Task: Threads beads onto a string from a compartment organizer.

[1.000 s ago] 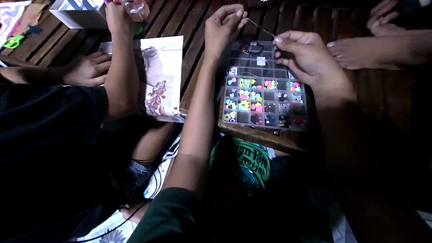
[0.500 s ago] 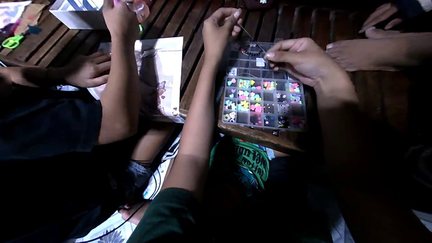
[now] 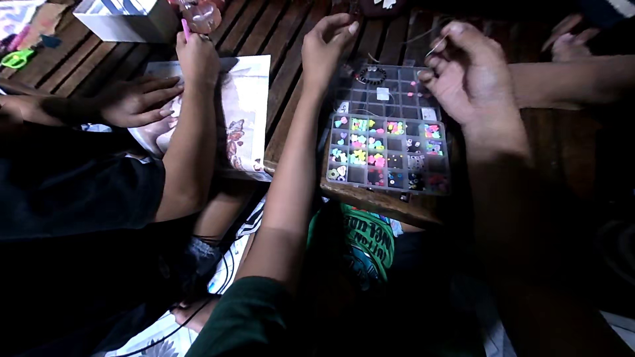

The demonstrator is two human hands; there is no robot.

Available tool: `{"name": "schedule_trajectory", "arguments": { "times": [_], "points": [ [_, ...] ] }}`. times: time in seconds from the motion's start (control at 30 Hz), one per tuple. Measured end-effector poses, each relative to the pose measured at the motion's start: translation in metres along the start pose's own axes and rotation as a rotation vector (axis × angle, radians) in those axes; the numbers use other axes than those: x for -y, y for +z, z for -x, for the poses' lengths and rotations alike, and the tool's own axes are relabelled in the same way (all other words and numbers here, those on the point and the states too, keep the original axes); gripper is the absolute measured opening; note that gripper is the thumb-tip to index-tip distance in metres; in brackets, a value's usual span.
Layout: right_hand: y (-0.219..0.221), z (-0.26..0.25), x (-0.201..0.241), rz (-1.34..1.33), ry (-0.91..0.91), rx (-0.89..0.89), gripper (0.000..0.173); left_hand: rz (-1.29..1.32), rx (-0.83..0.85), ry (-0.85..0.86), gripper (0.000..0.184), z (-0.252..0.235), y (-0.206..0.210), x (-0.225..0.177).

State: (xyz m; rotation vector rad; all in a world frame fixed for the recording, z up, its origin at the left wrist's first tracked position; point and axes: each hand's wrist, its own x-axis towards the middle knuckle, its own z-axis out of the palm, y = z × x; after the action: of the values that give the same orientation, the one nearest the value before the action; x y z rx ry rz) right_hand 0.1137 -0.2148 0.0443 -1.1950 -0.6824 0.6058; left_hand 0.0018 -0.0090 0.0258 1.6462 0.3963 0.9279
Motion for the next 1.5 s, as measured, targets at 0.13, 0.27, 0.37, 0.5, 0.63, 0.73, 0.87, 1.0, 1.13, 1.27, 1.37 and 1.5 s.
{"name": "schedule_trajectory", "arguments": {
  "times": [0.13, 0.27, 0.37, 0.5, 0.63, 0.73, 0.87, 1.0, 1.13, 1.27, 1.37, 1.5],
  "points": [
    [-0.004, -0.005, 0.004, -0.235, -0.057, -0.349, 0.018, -0.023, -0.207, 0.019, 0.035, -0.002, -0.006, -0.005],
    [-0.009, -0.003, 0.009, -0.263, -0.119, -0.588, 0.010, 0.198, -0.522, -0.165, 0.037, -0.002, -0.028, -0.005],
    [-0.007, -0.001, 0.012, -0.246, -0.106, -0.628, 0.010, 0.575, -0.699, -0.431, 0.030, 0.000, -0.031, -0.011],
    [-0.003, 0.000, 0.012, -0.248, -0.088, -0.591, 0.010, 0.724, -0.719, -0.539, 0.023, 0.000, -0.031, -0.014],
    [-0.004, 0.000, 0.010, -0.248, -0.080, -0.571, 0.010, 0.666, -0.668, -0.496, 0.027, 0.000, -0.029, -0.015],
    [-0.004, 0.000, 0.010, -0.235, -0.063, -0.571, 0.011, 0.688, -0.642, -0.519, 0.028, 0.000, -0.029, -0.015],
    [-0.003, 0.000, 0.009, -0.193, -0.054, -0.546, 0.014, 0.688, -0.628, -0.519, 0.027, -0.001, -0.029, -0.014],
    [-0.003, 0.002, 0.009, -0.142, -0.024, -0.513, 0.019, 0.687, -0.607, -0.525, 0.026, -0.001, -0.029, -0.014],
    [-0.001, 0.002, 0.008, -0.105, -0.007, -0.513, 0.019, 0.684, -0.556, -0.515, 0.021, -0.002, -0.028, -0.012],
    [0.000, 0.002, 0.009, -0.103, 0.003, -0.540, 0.014, 0.686, -0.541, -0.520, 0.023, -0.002, -0.027, -0.014],
    [-0.002, 0.001, 0.007, -0.107, -0.006, -0.536, 0.014, 0.691, -0.541, -0.521, 0.023, -0.001, -0.026, -0.015],
    [0.001, 0.002, 0.008, -0.100, 0.011, -0.520, 0.017, 0.681, -0.525, -0.520, 0.019, 0.000, -0.024, -0.012]
  ]
}}
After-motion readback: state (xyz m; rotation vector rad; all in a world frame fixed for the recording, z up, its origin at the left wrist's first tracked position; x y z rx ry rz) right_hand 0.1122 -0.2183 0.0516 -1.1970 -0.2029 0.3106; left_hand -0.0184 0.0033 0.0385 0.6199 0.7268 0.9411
